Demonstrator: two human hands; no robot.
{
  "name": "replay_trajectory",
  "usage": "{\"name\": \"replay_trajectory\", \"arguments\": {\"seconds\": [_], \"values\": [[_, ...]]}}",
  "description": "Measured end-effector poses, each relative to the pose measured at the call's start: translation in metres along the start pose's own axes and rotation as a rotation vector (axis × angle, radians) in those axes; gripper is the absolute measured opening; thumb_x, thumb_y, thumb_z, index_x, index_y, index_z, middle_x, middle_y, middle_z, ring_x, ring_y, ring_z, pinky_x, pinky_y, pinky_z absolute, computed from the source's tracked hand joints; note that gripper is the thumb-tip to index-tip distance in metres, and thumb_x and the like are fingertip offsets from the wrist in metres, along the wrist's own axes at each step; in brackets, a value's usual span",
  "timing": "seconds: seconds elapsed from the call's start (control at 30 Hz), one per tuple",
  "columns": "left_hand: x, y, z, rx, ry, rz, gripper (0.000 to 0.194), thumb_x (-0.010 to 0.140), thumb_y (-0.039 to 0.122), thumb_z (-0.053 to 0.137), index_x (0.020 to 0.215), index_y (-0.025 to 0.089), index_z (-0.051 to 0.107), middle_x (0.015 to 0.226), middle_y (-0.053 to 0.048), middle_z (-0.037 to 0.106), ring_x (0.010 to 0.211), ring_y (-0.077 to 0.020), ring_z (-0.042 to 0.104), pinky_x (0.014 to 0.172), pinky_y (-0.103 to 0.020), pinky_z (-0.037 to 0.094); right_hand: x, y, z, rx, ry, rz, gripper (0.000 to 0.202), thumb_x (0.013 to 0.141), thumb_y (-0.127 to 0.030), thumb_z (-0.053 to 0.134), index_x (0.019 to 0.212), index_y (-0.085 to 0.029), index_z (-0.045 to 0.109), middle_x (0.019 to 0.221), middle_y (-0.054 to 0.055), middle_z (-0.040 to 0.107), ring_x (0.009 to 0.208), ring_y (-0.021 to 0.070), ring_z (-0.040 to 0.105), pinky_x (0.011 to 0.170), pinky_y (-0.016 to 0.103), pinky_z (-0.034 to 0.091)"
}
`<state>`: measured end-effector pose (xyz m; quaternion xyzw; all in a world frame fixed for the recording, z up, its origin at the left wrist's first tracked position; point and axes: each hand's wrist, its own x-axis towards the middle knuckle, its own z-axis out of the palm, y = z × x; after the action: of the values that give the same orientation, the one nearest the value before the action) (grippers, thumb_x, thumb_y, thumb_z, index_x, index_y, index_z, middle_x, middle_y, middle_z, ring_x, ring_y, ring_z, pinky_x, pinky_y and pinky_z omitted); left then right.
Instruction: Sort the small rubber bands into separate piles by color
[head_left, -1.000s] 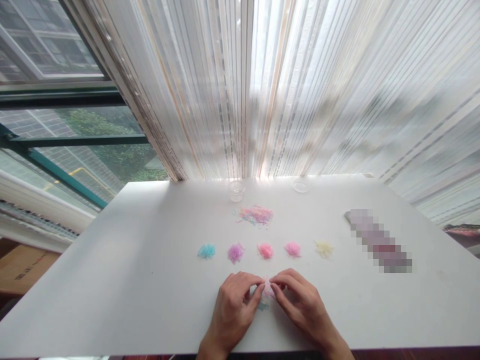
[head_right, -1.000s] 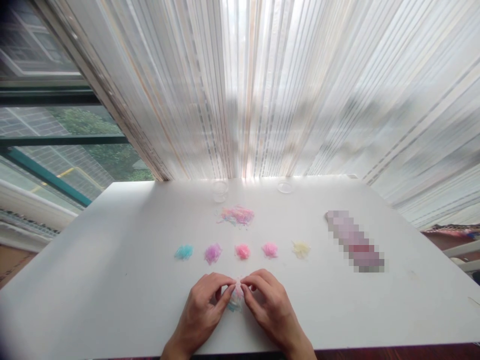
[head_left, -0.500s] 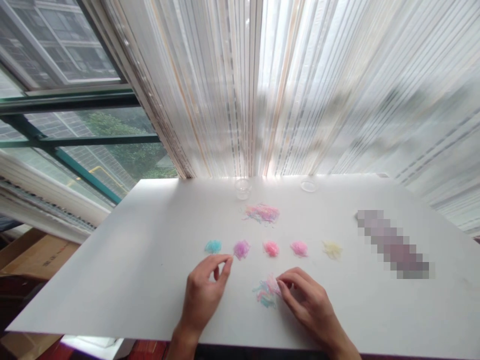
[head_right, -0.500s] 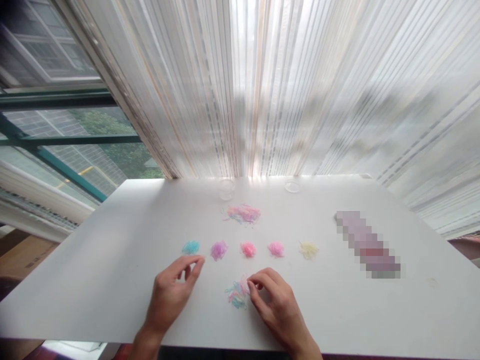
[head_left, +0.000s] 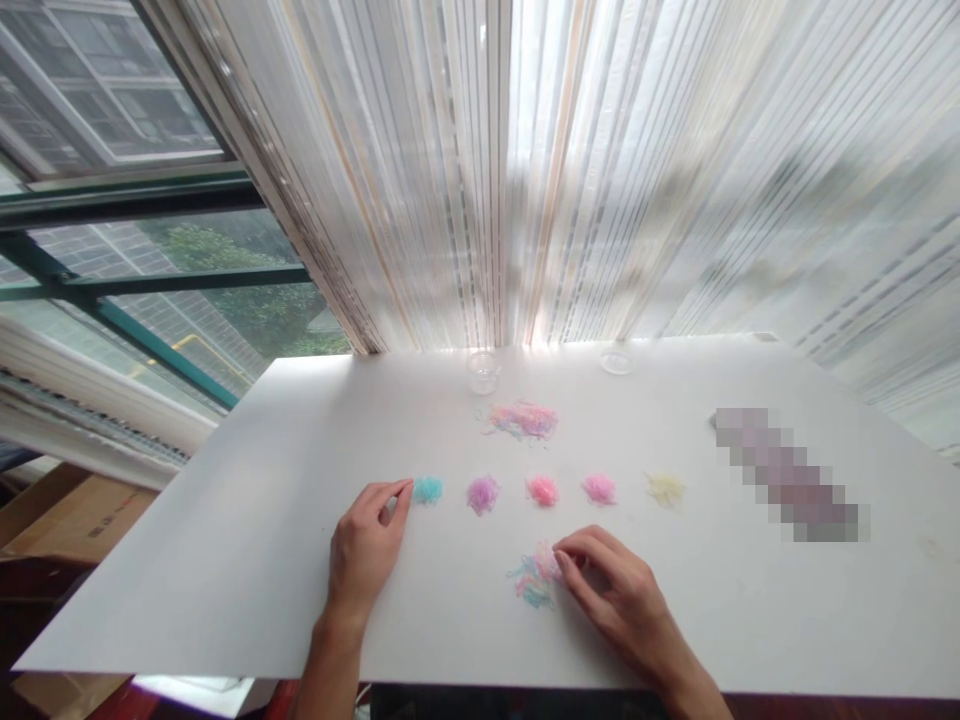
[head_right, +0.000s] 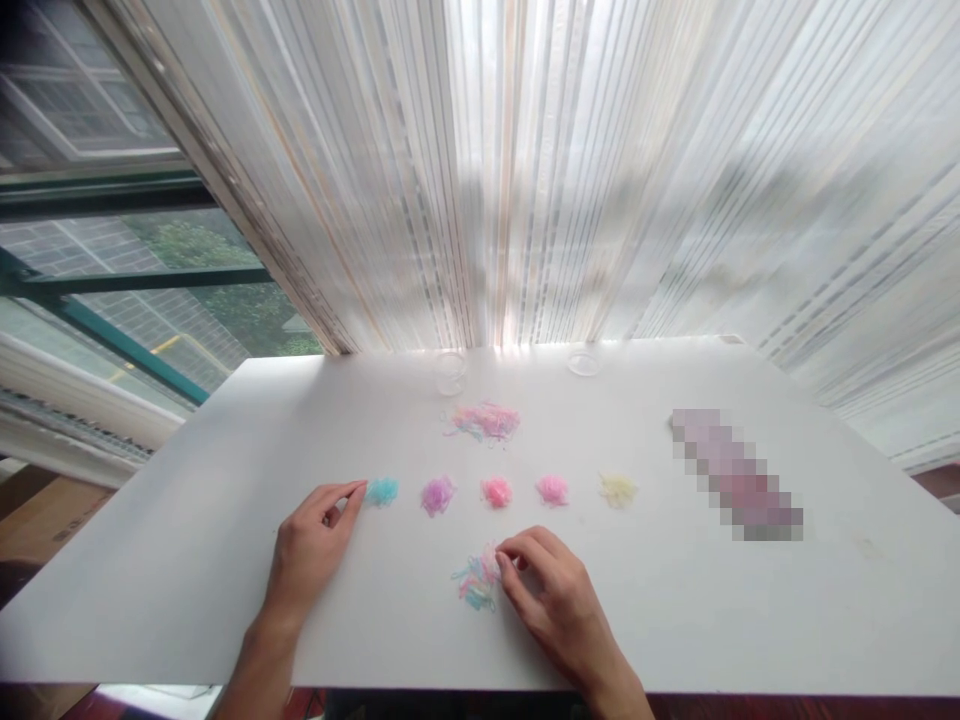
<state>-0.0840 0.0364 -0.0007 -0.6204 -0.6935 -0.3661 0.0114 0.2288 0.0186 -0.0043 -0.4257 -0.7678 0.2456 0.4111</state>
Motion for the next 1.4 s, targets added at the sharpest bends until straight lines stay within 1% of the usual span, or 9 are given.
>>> {"name": "replay_trajectory", "arguments": {"seconds": [0.3, 0.47, 0.57, 0.63, 0.67, 0.77, 0.87, 1.1, 1.4], "values": [[-0.003, -0.002, -0.001, 0.0, -0.008, 0.014, 0.037, 0.1, 0.046, 0.051, 0.094, 0.022, 0.078, 0.092, -0.003, 0.077, 0.063, -0.0153, 0.066, 0.064, -0.027, 0.053, 0.002, -0.001, 0.0, -0.011, 0.001, 0.017, 0.014, 0.102, -0.019, 0.054, 0.095, -0.024, 0.065, 0.083, 0.002, 0.065, 0.072, 0.0155, 0.063, 0.067, 0.027, 0.052], [-0.001, -0.005, -0.002, -0.027, 0.042, 0.034, 0.037, 0.102, 0.045, 0.049, 0.097, 0.02, 0.077, 0.091, -0.004, 0.077, 0.058, -0.0142, 0.063, 0.062, -0.027, 0.054, 0.001, 0.0, 0.0, -0.013, 0.018, 0.009, 0.013, 0.102, -0.02, 0.055, 0.095, -0.024, 0.065, 0.084, 0.002, 0.066, 0.073, 0.0152, 0.064, 0.067, 0.026, 0.052], [-0.004, 0.005, -0.006, -0.056, 0.098, 0.063, 0.034, 0.102, 0.043, 0.052, 0.098, 0.019, 0.075, 0.089, -0.005, 0.075, 0.058, -0.0139, 0.062, 0.062, -0.027, 0.054, 0.001, 0.002, 0.001, -0.014, 0.032, 0.003, 0.012, 0.102, -0.019, 0.055, 0.098, -0.024, 0.065, 0.085, 0.002, 0.066, 0.074, 0.0158, 0.064, 0.068, 0.026, 0.053], [-0.011, 0.021, -0.006, -0.099, 0.103, 0.105, 0.028, 0.102, 0.039, 0.055, 0.1, 0.019, 0.074, 0.091, -0.004, 0.075, 0.059, -0.0135, 0.061, 0.062, -0.026, 0.055, 0.001, 0.003, 0.001, -0.014, 0.054, 0.002, 0.013, 0.101, -0.017, 0.054, 0.102, -0.024, 0.065, 0.086, 0.003, 0.066, 0.075, 0.0164, 0.064, 0.069, 0.027, 0.053], [-0.017, 0.032, -0.005, -0.138, 0.091, 0.137, 0.024, 0.102, 0.036, 0.056, 0.102, 0.02, 0.074, 0.09, -0.004, 0.074, 0.059, -0.0132, 0.061, 0.062, -0.025, 0.054, 0.002, 0.003, 0.001, -0.014, 0.065, 0.0, 0.015, 0.101, -0.016, 0.053, 0.104, -0.024, 0.065, 0.087, 0.003, 0.067, 0.076, 0.0166, 0.064, 0.069, 0.027, 0.054], [-0.035, 0.064, 0.004, -0.288, -0.082, 0.278, 0.015, 0.101, 0.024, 0.056, 0.106, 0.022, 0.071, 0.091, -0.003, 0.074, 0.065, -0.0136, 0.064, 0.065, -0.025, 0.056, 0.003, 0.003, 0.001, -0.016, 0.079, -0.012, 0.02, 0.099, -0.012, 0.051, 0.107, -0.024, 0.065, 0.089, 0.003, 0.067, 0.078, 0.0171, 0.065, 0.07, 0.027, 0.054], [-0.048, 0.083, 0.016, -0.332, -0.233, 0.425, 0.016, 0.097, 0.018, 0.059, 0.106, 0.023, 0.07, 0.092, -0.005, 0.073, 0.08, -0.0194, 0.068, 0.072, -0.03, 0.057, 0.004, 0.0, -0.002, -0.019, 0.042, -0.026, 0.02, 0.097, -0.01, 0.053, 0.105, -0.024, 0.065, 0.089, 0.003, 0.066, 0.082, 0.0182, 0.065, 0.073, 0.028, 0.055], [-0.056, 0.078, 0.018, -0.235, -0.395, 0.415, 0.039, 0.077, 0.004, 0.058, 0.11, 0.023, 0.067, 0.1, -0.008, 0.069, 0.091, -0.0252, 0.064, 0.08, -0.039, 0.052, 0.004, -0.006, -0.001, -0.085, -0.075, -0.096, 0.013, 0.089, -0.014, 0.066, 0.098, -0.022, 0.062, 0.088, 0.004, 0.063, 0.083, 0.0216, 0.06, 0.071, 0.034, 0.053], [-0.056, 0.087, 0.022, -0.198, -0.348, 0.369, 0.015, 0.085, 0.008, 0.061, 0.089, 0.022, 0.064, 0.088, -0.003, 0.067, 0.083, -0.0229, 0.062, 0.075, -0.037, 0.045, 0.003, -0.005, 0.004, -0.168, -0.092, -0.084, 0.018, 0.087, -0.006, 0.062, 0.094, -0.022, 0.058, 0.086, 0.004, 0.062, 0.083, 0.022, 0.057, 0.072, 0.037, 0.048]]}}
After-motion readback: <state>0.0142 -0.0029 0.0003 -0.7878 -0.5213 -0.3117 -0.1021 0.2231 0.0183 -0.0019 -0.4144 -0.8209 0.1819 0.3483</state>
